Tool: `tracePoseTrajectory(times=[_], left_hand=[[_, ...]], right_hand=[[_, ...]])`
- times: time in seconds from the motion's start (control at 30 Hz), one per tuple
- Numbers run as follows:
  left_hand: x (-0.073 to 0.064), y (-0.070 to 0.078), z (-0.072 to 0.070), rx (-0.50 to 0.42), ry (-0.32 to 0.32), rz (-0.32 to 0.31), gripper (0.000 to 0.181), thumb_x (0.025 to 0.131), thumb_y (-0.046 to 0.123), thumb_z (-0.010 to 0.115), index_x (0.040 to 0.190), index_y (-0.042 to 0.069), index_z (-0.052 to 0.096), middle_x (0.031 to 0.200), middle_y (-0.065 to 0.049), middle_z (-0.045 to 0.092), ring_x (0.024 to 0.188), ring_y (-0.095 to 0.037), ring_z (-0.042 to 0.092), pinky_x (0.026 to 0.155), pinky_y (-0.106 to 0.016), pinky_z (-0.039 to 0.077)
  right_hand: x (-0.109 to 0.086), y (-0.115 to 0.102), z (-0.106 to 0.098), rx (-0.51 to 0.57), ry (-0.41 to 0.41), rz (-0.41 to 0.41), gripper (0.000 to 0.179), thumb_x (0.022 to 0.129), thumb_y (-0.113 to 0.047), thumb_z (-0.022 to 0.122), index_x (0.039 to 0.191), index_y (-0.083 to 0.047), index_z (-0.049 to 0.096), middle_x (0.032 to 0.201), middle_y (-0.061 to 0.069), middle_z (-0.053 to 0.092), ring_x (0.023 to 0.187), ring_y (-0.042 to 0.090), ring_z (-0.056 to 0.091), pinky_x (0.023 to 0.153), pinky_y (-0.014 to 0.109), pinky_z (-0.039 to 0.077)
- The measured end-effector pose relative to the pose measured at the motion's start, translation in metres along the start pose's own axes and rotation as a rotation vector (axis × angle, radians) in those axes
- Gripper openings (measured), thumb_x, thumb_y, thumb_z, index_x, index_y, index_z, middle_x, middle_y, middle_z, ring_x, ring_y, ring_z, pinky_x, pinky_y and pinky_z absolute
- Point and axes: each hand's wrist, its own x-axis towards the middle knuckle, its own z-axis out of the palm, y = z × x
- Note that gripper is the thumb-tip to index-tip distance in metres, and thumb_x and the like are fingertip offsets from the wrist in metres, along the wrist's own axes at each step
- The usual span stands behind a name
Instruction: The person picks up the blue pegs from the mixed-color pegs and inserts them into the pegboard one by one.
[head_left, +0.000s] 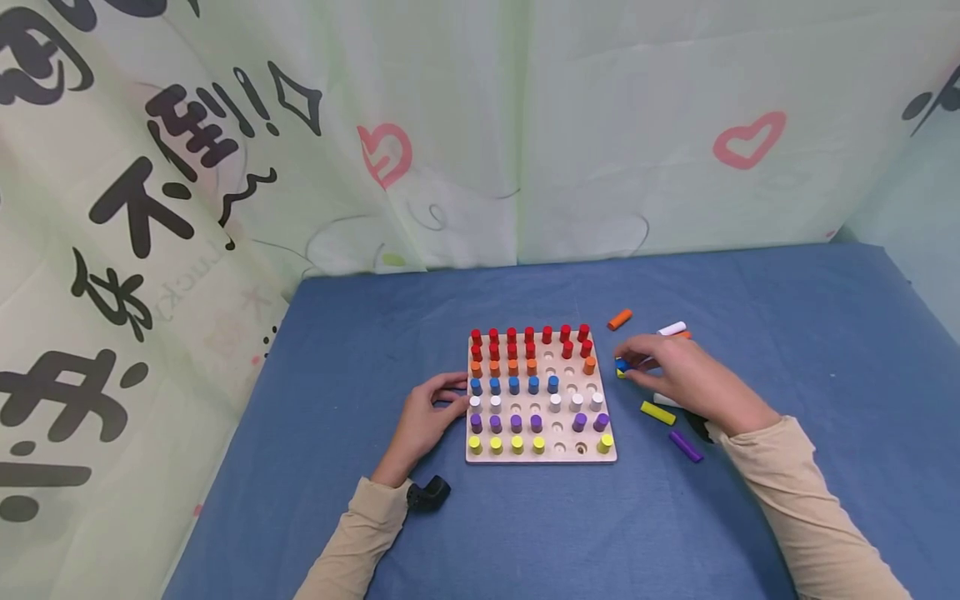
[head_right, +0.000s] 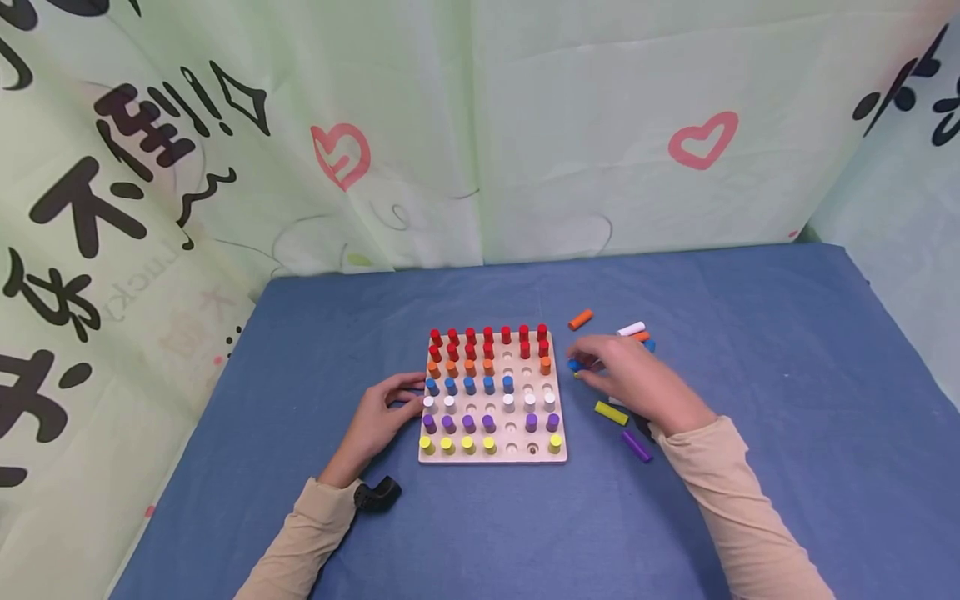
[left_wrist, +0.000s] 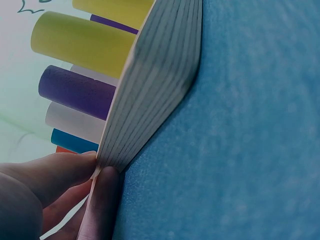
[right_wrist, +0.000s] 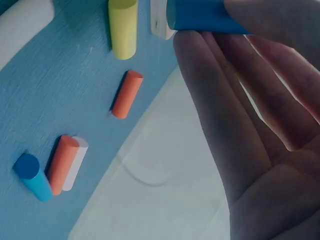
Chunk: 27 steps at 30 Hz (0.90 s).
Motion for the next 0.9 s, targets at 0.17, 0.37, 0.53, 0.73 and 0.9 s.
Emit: tracePoseTrajectory(times=[0.17, 0.37, 0.53, 0.73, 0.9], left_hand=[[0.001, 0.000, 0.000, 0.000, 0.002, -0.010, 0.037, 0.092, 0.013, 0.071, 0.128, 0.011, 0.065, 0.116, -0.005, 0.070, 0.095, -0.016, 0.067, 0.079, -0.026, 0.056], [0.001, 0.001, -0.001, 0.010, 0.001, 0.000, 0.036, 0.092, 0.013, 0.071, 0.128, 0.010, 0.065, 0.117, -0.005, 0.070, 0.094, -0.016, 0.067, 0.080, -0.028, 0.056], [0.001, 0.000, -0.001, 0.010, -0.002, 0.002, 0.036, 0.093, 0.013, 0.070, 0.128, 0.010, 0.065, 0.116, -0.005, 0.070, 0.094, -0.015, 0.067, 0.079, -0.027, 0.056], [0.001, 0.001, -0.001, 0.008, -0.002, 0.003, 0.036, 0.093, 0.013, 0.070, 0.128, 0.010, 0.065, 0.116, -0.006, 0.070, 0.094, -0.016, 0.067, 0.080, -0.029, 0.056], [0.001, -0.001, -0.001, -0.003, -0.003, 0.004, 0.036, 0.093, 0.014, 0.070, 0.128, 0.009, 0.065, 0.116, -0.007, 0.070, 0.094, -0.016, 0.066, 0.081, -0.031, 0.056]], right_hand=[[0.003, -0.004, 0.001, 0.000, -0.010, -0.015, 0.025, 0.085, -0.001, 0.075, 0.110, -0.003, 0.071, 0.104, 0.006, 0.072, 0.090, 0.021, 0.071, 0.081, 0.041, 0.058], [0.006, -0.009, -0.001, 0.014, -0.027, -0.012, 0.023, 0.085, 0.000, 0.074, 0.108, -0.001, 0.071, 0.103, 0.008, 0.072, 0.090, 0.023, 0.071, 0.082, 0.043, 0.058], [0.009, -0.013, -0.001, 0.026, -0.041, -0.005, 0.023, 0.086, 0.000, 0.074, 0.109, -0.002, 0.071, 0.104, 0.009, 0.072, 0.091, 0.024, 0.071, 0.082, 0.044, 0.058], [0.013, -0.016, 0.002, 0.042, -0.046, -0.024, 0.023, 0.086, 0.002, 0.073, 0.108, -0.002, 0.071, 0.103, 0.007, 0.072, 0.091, 0.022, 0.071, 0.081, 0.042, 0.058], [0.015, -0.018, 0.005, 0.053, -0.043, -0.035, 0.022, 0.084, 0.004, 0.074, 0.105, -0.003, 0.071, 0.099, 0.005, 0.073, 0.088, 0.018, 0.071, 0.079, 0.040, 0.058]])
